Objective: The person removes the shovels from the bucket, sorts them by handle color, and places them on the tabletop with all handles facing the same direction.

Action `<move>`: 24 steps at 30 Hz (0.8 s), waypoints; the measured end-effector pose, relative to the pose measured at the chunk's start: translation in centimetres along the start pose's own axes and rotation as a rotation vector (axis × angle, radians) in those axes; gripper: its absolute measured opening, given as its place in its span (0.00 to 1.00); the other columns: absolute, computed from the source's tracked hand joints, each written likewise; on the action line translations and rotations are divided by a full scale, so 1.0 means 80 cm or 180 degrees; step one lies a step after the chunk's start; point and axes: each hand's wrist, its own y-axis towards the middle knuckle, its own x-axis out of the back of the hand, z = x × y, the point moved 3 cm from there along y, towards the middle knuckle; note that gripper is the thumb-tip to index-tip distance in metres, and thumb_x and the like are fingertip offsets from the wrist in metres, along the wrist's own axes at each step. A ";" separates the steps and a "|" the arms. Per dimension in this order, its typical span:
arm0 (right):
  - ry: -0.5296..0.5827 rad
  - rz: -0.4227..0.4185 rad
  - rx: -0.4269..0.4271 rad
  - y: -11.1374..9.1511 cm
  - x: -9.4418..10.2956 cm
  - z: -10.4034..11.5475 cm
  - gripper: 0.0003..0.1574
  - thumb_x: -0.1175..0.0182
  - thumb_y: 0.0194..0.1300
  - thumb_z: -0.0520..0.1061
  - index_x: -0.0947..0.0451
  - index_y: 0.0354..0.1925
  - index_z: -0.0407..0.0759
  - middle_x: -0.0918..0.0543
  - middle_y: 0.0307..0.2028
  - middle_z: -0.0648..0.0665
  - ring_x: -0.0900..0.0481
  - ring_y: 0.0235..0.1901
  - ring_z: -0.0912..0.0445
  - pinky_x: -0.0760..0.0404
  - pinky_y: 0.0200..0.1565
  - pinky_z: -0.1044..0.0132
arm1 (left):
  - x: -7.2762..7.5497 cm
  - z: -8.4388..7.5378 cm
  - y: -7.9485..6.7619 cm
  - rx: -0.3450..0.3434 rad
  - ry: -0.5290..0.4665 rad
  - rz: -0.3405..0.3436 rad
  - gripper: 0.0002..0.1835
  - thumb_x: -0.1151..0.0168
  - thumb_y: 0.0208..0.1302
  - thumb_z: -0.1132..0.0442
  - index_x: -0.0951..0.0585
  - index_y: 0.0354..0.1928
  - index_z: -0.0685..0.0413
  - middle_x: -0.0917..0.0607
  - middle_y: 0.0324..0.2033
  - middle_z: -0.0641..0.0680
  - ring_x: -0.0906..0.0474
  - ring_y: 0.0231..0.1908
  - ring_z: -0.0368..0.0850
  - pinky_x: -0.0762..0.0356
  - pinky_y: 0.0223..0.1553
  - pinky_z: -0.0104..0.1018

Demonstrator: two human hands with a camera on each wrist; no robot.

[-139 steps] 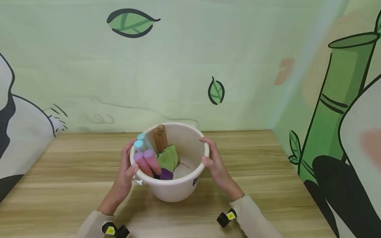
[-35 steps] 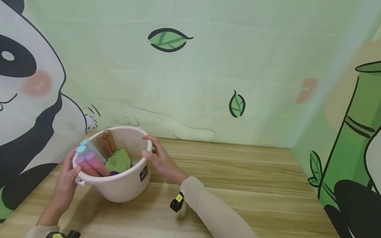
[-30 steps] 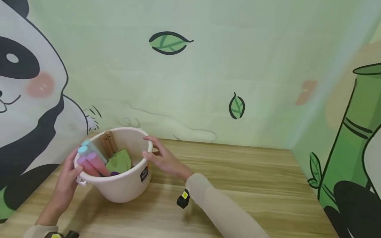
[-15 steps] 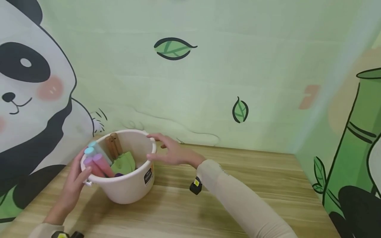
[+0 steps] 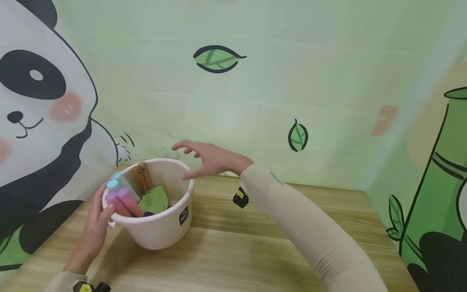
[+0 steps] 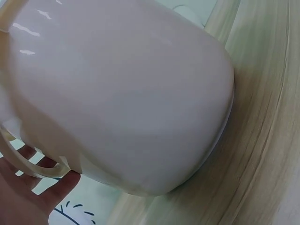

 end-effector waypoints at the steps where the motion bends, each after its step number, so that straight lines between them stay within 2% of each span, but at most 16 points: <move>1: -0.0016 0.0073 -0.0018 0.003 0.005 0.004 0.49 0.29 0.63 0.59 0.42 0.76 0.63 0.32 0.71 0.51 0.29 0.66 0.50 0.27 0.64 0.47 | 0.000 0.000 0.000 0.0010 0.0040 -0.0005 0.33 0.54 0.79 0.61 0.48 0.82 0.38 0.40 0.73 0.51 0.38 0.66 0.40 0.35 0.60 0.17; 5: -0.0040 0.0354 -0.0036 0.019 0.017 0.022 0.47 0.28 0.63 0.56 0.40 0.74 0.63 0.29 0.68 0.49 0.25 0.63 0.50 0.24 0.62 0.54 | 0.000 0.001 0.001 0.0051 0.0126 -0.0001 0.33 0.55 0.80 0.57 0.50 0.82 0.35 0.41 0.75 0.52 0.39 0.68 0.45 0.35 0.59 0.19; 9: 0.0052 0.0562 0.0023 0.037 0.018 0.037 0.44 0.28 0.63 0.51 0.38 0.71 0.61 0.27 0.66 0.47 0.24 0.62 0.48 0.23 0.60 0.56 | 0.001 0.003 0.001 0.0066 0.0114 -0.0033 0.33 0.55 0.80 0.57 0.50 0.82 0.36 0.42 0.75 0.52 0.40 0.69 0.46 0.35 0.60 0.19; 15: 0.0172 0.0724 0.0067 0.064 0.007 0.055 0.39 0.29 0.64 0.47 0.35 0.68 0.59 0.26 0.64 0.47 0.22 0.61 0.47 0.20 0.56 0.58 | 0.001 0.005 0.000 0.0040 0.0055 -0.0095 0.33 0.55 0.80 0.58 0.48 0.82 0.37 0.40 0.74 0.52 0.38 0.66 0.40 0.35 0.59 0.19; 18: 0.0241 0.0795 0.0064 0.077 0.000 0.063 0.38 0.29 0.65 0.45 0.34 0.67 0.56 0.26 0.64 0.45 0.21 0.58 0.48 0.17 0.53 0.60 | 0.000 0.005 0.000 0.0046 0.0009 -0.0103 0.33 0.55 0.79 0.58 0.48 0.82 0.37 0.40 0.73 0.51 0.38 0.65 0.41 0.34 0.59 0.18; 24: 0.0313 0.0911 0.0230 0.105 -0.017 0.075 0.34 0.30 0.65 0.39 0.32 0.65 0.51 0.25 0.64 0.41 0.18 0.53 0.51 0.17 0.50 0.64 | 0.001 0.005 0.000 0.0000 -0.0046 -0.0123 0.33 0.54 0.78 0.59 0.47 0.81 0.39 0.39 0.73 0.52 0.37 0.65 0.41 0.34 0.60 0.18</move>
